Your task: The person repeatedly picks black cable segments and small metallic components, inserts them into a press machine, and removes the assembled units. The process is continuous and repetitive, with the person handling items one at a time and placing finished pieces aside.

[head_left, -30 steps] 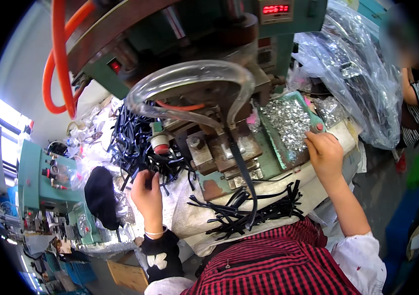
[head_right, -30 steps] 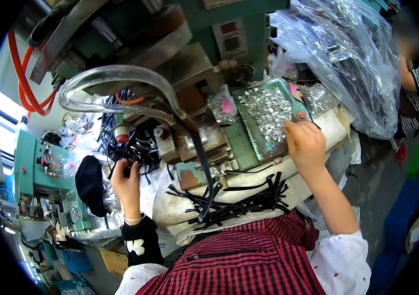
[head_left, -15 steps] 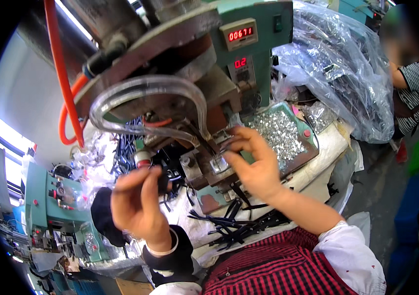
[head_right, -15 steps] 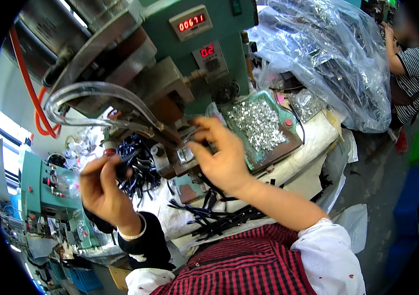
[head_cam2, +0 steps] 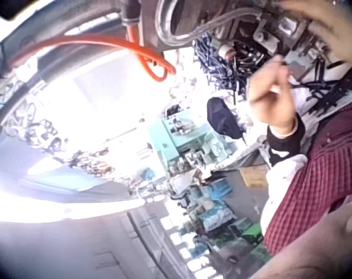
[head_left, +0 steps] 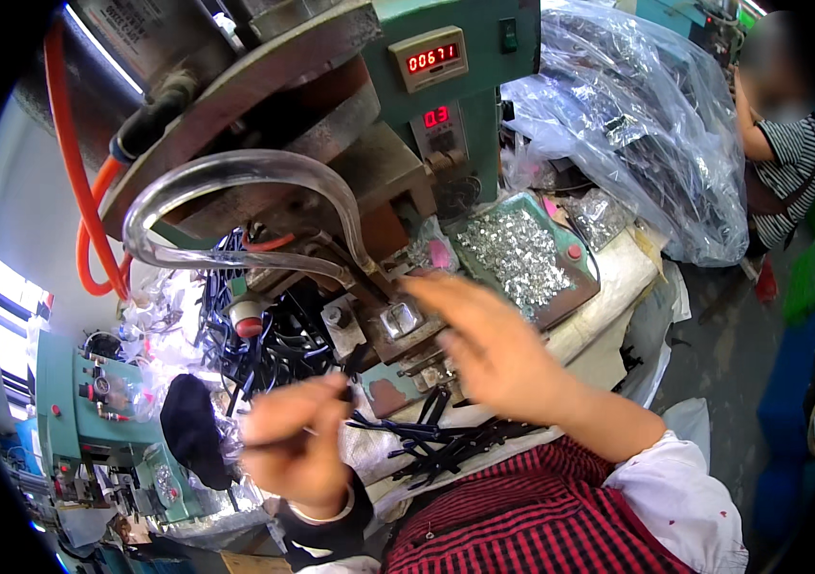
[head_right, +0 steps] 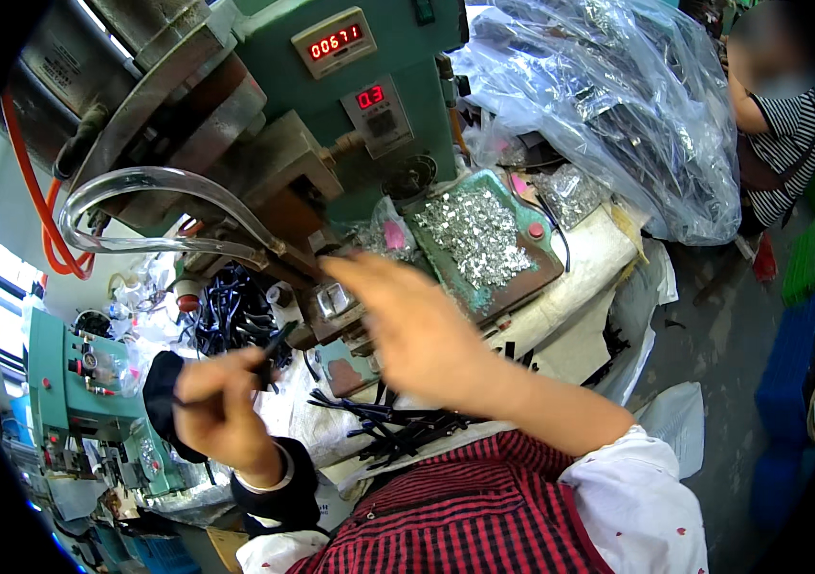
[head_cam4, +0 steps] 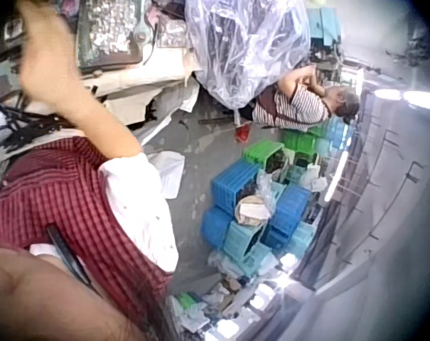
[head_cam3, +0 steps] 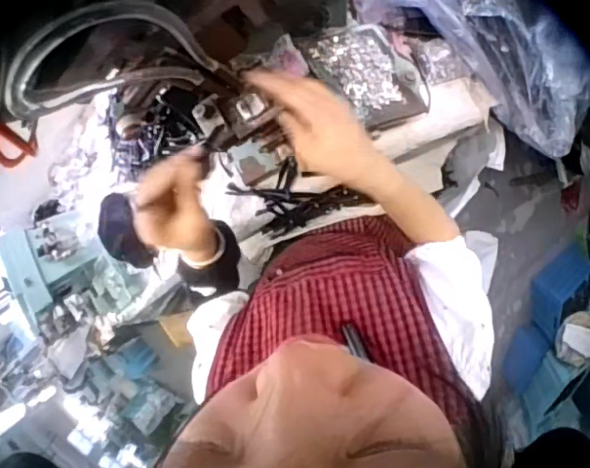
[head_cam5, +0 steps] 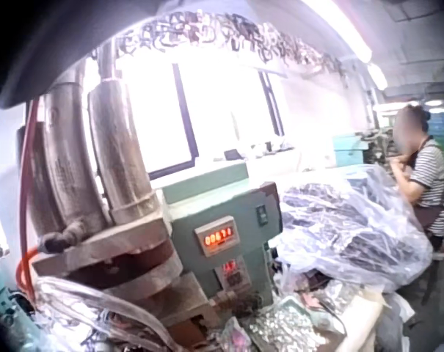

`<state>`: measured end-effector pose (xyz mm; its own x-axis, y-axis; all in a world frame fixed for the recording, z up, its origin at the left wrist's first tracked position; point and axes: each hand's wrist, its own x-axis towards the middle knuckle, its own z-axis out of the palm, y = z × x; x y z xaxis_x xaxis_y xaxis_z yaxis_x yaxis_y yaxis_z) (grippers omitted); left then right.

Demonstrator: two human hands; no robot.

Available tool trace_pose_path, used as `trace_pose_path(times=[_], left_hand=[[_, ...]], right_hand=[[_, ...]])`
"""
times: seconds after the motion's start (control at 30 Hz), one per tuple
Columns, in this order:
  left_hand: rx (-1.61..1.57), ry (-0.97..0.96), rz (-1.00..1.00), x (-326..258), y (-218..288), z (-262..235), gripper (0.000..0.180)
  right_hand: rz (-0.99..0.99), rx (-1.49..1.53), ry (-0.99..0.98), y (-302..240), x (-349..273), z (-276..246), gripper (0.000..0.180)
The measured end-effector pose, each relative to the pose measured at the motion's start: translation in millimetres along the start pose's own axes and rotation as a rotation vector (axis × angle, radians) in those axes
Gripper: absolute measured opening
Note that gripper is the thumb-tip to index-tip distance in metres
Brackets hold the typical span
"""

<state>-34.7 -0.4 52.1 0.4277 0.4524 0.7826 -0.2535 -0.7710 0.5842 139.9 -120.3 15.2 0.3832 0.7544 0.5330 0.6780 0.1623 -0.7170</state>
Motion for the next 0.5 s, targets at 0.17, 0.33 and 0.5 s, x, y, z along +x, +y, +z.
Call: trace_pose_path(times=[0.17,0.33,0.5], left_hand=[[0.232,-0.322,0.373,-18.3,-14.3,23.2,0.025],[0.37,-0.298,0.536,-14.1,-29.5,44.0,0.022],[0.348,-0.267,0.556,-14.3,-39.8,44.9,0.021]], right_hand=[[0.423,-0.892,0.137,96.5,-35.8,-26.5,0.029],[0.121,-0.67,0.382,122.0,-21.2,-28.6,0.017],[0.325,-0.521,0.405,125.2,-13.4,-25.3,0.011]])
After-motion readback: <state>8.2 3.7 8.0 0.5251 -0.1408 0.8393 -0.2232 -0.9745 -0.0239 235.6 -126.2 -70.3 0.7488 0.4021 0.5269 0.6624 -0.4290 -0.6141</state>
